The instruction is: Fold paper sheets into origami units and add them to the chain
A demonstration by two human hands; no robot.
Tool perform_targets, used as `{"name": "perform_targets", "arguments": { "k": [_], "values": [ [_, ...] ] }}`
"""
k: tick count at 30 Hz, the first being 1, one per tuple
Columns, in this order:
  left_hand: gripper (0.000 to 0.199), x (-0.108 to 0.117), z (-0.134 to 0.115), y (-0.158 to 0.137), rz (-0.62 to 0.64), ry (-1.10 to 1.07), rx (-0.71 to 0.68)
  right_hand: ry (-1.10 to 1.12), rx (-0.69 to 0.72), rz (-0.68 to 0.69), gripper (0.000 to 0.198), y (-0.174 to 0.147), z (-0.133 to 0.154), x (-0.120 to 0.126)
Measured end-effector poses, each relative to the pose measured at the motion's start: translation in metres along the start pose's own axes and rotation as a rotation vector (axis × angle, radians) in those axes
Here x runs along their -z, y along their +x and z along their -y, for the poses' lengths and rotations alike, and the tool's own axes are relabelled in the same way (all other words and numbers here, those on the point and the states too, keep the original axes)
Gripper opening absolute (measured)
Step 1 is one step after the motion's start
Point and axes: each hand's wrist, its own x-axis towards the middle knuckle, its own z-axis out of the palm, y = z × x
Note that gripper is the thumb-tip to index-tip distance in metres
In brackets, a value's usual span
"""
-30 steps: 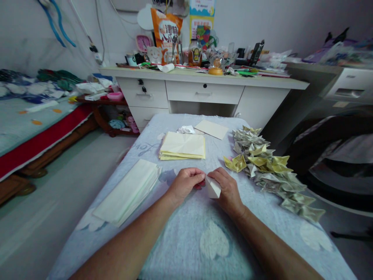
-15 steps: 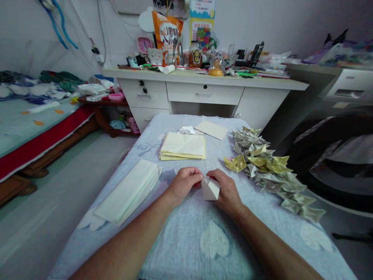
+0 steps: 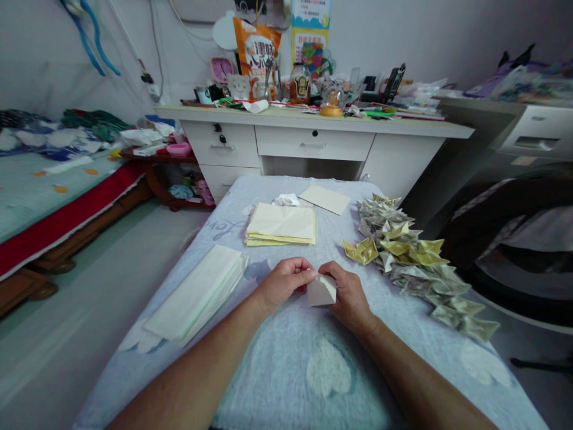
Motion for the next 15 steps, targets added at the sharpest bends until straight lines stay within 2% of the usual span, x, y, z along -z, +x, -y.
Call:
{"name": "perform_targets", "arguments": {
  "k": [3,6,9,12,15],
  "values": [
    [0.034,-0.0016,0.0005,-0.0006,-0.028,-0.021,0.007,0.036,-0.053,0.014,0.012,-0.0001,0.0006,-0.0003],
    [0.034,-0.0022,0.0009,-0.0007,-0.046,-0.029,0.004,0.152,-0.078,0.069,0.018,0.0000,0.0023,0.0006],
    [0.035,-0.0005,0.0008,-0.0001,-0.066,-0.027,-0.009,0.354,-0.150,0.124,0.025,0.0004,0.0024,0.0021],
    [0.034,0.0035,0.0010,0.0010,-0.085,-0.019,-0.027,0.627,-0.300,0.155,0.030,0.0016,-0.0015,0.0035],
    [0.032,0.0077,0.0026,0.0025,-0.097,0.011,-0.066,0.793,-0.409,0.185,0.026,0.0037,-0.0066,0.0034]
  ]
}}
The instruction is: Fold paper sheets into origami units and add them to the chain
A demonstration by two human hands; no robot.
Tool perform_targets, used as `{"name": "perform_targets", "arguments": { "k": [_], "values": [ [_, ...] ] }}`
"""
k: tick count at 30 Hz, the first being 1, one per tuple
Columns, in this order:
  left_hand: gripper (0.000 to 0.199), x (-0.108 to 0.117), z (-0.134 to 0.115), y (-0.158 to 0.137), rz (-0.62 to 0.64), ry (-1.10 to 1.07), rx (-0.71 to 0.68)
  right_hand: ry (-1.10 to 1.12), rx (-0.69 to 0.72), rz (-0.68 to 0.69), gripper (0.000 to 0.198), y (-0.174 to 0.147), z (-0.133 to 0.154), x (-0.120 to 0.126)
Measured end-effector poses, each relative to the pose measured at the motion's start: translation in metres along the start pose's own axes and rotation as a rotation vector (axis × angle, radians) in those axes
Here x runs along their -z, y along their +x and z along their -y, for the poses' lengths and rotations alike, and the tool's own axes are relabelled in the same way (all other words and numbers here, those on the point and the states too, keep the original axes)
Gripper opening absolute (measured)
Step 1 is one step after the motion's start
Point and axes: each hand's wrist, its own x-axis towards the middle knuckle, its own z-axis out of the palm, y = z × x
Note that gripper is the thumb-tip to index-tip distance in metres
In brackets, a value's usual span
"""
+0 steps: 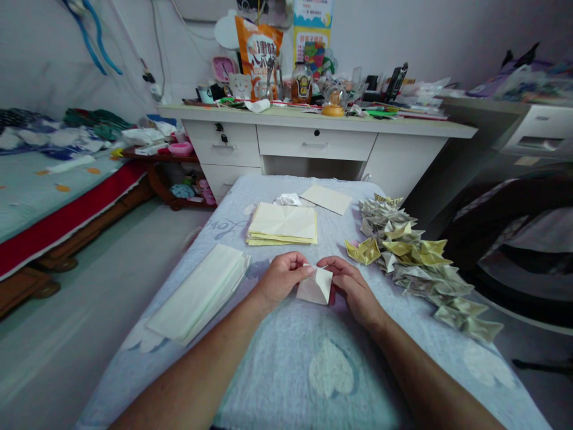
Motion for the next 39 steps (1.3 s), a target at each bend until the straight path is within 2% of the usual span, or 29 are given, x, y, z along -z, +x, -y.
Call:
{"name": "perform_targets", "arguments": {
  "k": [2,7,10,16,24,29,31,35,39],
  "values": [
    [0.030,0.001,0.002,0.001,-0.010,0.054,-0.029,0.008,-0.040,0.018,0.023,0.002,-0.002,0.000],
    [0.029,0.000,0.004,0.002,-0.025,0.126,-0.061,0.044,-0.051,0.064,0.033,0.005,-0.007,-0.003],
    [0.035,-0.001,0.003,0.002,-0.040,0.095,-0.062,0.070,-0.035,0.015,0.034,0.006,-0.008,-0.002],
    [0.030,-0.003,0.003,0.001,0.074,0.063,0.013,0.078,-0.019,-0.071,0.032,0.009,-0.007,0.000],
    [0.038,0.000,0.001,0.000,0.033,0.043,-0.019,0.048,-0.033,-0.104,0.037,0.010,-0.005,0.001],
    [0.021,0.000,0.000,-0.002,0.197,0.126,-0.013,0.048,-0.022,-0.122,0.036,0.011,-0.005,-0.001],
    [0.020,-0.001,0.002,-0.002,0.245,0.152,-0.024,0.050,-0.020,-0.129,0.036,0.011,-0.006,-0.001],
    [0.028,0.000,0.006,0.001,0.196,0.108,-0.049,0.073,-0.014,-0.143,0.036,0.012,-0.007,0.000],
    [0.020,0.001,0.006,0.003,0.167,0.118,-0.043,0.123,-0.047,-0.126,0.044,0.009,-0.005,0.000]
  ]
}}
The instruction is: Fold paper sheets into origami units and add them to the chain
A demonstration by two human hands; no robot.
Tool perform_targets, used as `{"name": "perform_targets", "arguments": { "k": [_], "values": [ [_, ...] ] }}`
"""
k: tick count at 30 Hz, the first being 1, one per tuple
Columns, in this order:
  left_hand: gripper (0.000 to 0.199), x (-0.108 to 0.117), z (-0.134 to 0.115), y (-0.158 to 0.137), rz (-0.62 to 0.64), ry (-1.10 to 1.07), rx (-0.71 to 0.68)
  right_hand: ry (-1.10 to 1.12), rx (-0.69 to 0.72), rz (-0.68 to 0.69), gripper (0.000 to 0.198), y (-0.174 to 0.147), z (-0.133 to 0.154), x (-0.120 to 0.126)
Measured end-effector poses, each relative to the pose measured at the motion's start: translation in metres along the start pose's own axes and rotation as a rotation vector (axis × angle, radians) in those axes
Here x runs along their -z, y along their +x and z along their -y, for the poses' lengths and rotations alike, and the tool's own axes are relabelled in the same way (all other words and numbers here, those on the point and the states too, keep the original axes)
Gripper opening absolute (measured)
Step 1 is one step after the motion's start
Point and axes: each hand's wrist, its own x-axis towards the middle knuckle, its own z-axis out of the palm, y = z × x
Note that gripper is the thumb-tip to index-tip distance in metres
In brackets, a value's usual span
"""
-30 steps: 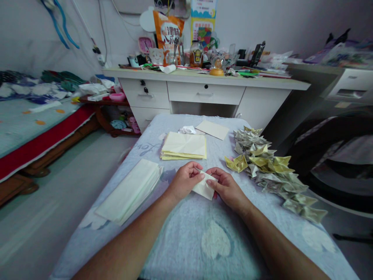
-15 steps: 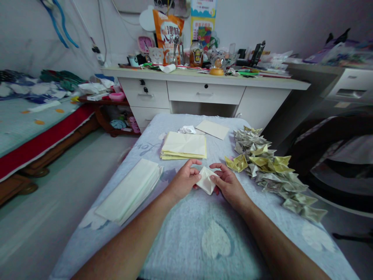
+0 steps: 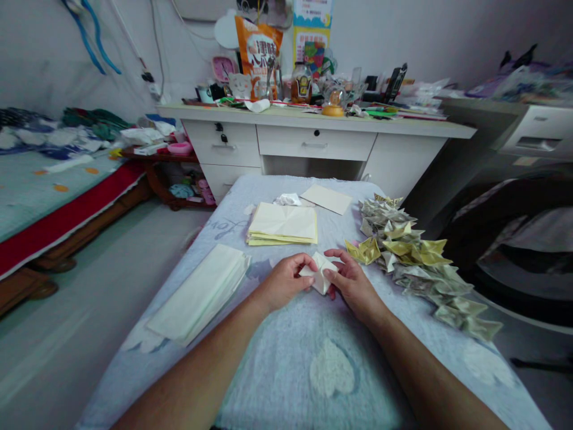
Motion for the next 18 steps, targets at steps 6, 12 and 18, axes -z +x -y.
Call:
{"name": "perform_targets", "arguments": {
  "k": [6,12,18],
  "values": [
    [0.017,0.0009,-0.0017,-0.0022,0.042,0.049,0.024,0.011,-0.048,0.083,0.050,-0.0045,0.0020,-0.0016],
    [0.026,0.0023,-0.0025,-0.0030,0.081,0.057,0.032,0.009,-0.034,0.073,0.050,-0.0031,0.0021,-0.0013],
    [0.014,0.0061,0.0013,-0.0026,0.033,0.157,0.026,0.058,-0.011,0.081,0.050,-0.0003,-0.0011,-0.0009]
  ]
}}
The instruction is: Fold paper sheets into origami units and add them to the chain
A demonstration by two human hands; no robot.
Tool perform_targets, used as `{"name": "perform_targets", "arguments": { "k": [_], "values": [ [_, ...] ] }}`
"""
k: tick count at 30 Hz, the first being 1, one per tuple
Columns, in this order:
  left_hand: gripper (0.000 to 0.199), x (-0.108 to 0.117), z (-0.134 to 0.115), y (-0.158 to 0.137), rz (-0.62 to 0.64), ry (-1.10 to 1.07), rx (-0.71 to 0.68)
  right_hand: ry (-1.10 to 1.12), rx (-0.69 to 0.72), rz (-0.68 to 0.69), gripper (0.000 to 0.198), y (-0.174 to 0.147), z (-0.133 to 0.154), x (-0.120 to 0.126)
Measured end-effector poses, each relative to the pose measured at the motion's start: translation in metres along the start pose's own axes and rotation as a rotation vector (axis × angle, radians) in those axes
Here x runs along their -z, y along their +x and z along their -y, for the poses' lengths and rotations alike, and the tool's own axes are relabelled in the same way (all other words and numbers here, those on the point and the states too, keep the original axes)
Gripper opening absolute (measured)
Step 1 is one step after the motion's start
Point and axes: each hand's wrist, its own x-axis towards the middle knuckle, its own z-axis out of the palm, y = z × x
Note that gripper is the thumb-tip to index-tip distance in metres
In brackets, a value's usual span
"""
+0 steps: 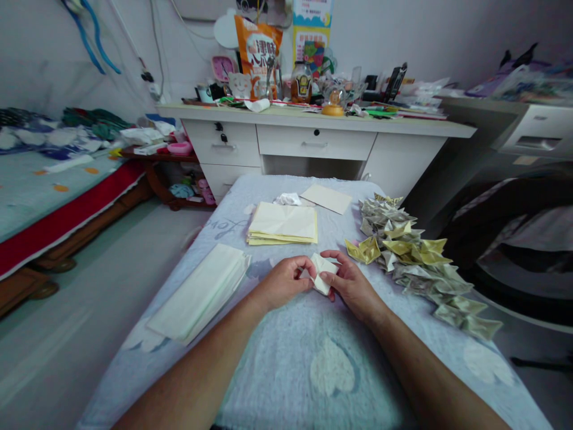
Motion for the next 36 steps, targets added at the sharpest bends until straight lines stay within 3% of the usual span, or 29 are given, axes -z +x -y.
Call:
{"name": "perform_targets", "arguments": {
  "k": [12,24,36],
  "values": [
    [0.010,0.000,0.008,0.003,-0.022,0.015,-0.024,-0.087,0.016,0.013,0.057,0.001,-0.004,0.001],
    [0.010,-0.001,0.000,0.000,-0.058,0.230,-0.100,-0.130,0.020,0.010,0.068,0.000,-0.003,-0.002],
    [0.010,-0.001,-0.002,-0.002,-0.033,0.261,-0.156,-0.179,0.004,0.076,0.062,-0.003,-0.003,0.004]
  ]
}}
